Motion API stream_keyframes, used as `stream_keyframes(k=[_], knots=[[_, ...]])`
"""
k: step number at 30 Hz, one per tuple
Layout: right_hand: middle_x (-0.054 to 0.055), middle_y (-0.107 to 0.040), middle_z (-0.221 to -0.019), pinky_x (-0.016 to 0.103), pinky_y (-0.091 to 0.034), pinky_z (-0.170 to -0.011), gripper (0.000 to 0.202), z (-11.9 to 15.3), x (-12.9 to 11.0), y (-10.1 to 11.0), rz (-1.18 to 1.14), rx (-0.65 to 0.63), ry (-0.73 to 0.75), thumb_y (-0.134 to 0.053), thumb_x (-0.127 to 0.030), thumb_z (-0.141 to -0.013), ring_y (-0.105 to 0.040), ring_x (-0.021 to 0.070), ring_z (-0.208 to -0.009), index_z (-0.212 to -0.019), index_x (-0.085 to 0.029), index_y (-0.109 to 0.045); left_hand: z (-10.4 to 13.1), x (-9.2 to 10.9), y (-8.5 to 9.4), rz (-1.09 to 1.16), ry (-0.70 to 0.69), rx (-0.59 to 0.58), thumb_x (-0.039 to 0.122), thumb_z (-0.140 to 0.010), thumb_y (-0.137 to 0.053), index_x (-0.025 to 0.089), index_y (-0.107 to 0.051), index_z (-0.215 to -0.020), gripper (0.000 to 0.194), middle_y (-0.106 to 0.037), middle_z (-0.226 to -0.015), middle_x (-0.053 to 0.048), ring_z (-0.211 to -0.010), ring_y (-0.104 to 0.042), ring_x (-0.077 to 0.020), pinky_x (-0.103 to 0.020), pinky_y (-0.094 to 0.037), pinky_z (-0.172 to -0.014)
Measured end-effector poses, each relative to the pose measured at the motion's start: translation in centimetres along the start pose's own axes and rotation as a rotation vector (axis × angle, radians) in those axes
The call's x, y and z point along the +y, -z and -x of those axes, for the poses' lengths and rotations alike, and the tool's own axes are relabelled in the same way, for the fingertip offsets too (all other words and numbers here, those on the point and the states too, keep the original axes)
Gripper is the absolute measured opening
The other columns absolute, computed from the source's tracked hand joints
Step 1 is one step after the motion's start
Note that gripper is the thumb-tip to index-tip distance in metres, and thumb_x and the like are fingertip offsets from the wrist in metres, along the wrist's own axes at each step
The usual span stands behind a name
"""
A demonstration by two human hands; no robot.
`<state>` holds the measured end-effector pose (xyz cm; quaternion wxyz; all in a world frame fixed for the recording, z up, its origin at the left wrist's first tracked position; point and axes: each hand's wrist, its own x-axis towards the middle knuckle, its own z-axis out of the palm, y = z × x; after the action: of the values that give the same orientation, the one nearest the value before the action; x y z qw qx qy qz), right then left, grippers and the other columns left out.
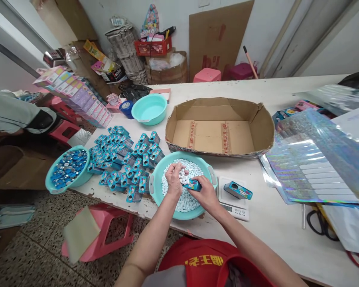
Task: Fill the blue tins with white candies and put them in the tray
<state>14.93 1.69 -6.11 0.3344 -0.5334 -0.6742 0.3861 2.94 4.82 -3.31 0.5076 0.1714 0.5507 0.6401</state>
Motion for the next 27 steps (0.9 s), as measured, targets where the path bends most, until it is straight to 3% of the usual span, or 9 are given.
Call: stream_keyframes(k=[4, 10, 16, 27], knots=[[0.006, -0.061, -0.091, 0.037, -0.043, -0.078, 0.024, -0.1, -0.2, 0.4, 0.016, -0.007, 0.011, -0.064, -0.021, -0.069, -0.056, 0.0258, -0.091, -0.092, -0.020, -0.058, -0.1, 0.1, -0.3, -0.017, -0.004, -0.004, 0.043, -0.068, -0.068, 0.017, -0.051, -0.069, 0.032, -0.056, -0.065, 0.003, -0.046, -0.052, -0.0088, -0.022, -0.042, -0.048], [0.005, -0.062, -0.092, 0.036, -0.044, -0.077, 0.025, 0.0, 0.2, 0.6, 0.013, -0.009, 0.014, -0.063, -0.020, -0.068, -0.058, 0.0248, -0.090, -0.092, -0.021, -0.058, 0.2, -0.3, -0.3, -0.045, -0.035, -0.040, 0.043, -0.070, -0.067, 0.016, -0.051, -0.067, 0.031, -0.054, -0.059, 0.002, -0.060, -0.059, -0.0142, -0.024, -0.046, -0.056], [0.004, -0.062, -0.092, 0.035, -0.045, -0.077, 0.024, 0.4, 0.5, 0.6, -0.008, -0.022, -0.021, -0.065, -0.024, -0.069, -0.059, 0.0245, -0.089, -0.092, -0.022, -0.059, 0.4, -0.8, 0.2, -0.052, -0.062, -0.047, 0.041, -0.072, -0.066, 0.016, -0.051, -0.064, 0.031, -0.051, -0.055, 0.004, -0.046, -0.051, -0.0095, -0.023, -0.040, -0.051], [0.004, -0.062, -0.092, 0.035, -0.045, -0.076, 0.024, 0.6, 0.6, 1.0, -0.022, -0.038, -0.053, -0.065, -0.024, -0.068, -0.059, 0.0239, -0.089, -0.092, -0.022, -0.060, 0.7, -1.0, 0.1, -0.082, -0.007, -0.093, 0.044, -0.071, -0.066, 0.016, -0.053, -0.071, 0.031, -0.054, -0.061, 0.002, -0.050, -0.055, -0.0106, -0.021, -0.042, -0.048]])
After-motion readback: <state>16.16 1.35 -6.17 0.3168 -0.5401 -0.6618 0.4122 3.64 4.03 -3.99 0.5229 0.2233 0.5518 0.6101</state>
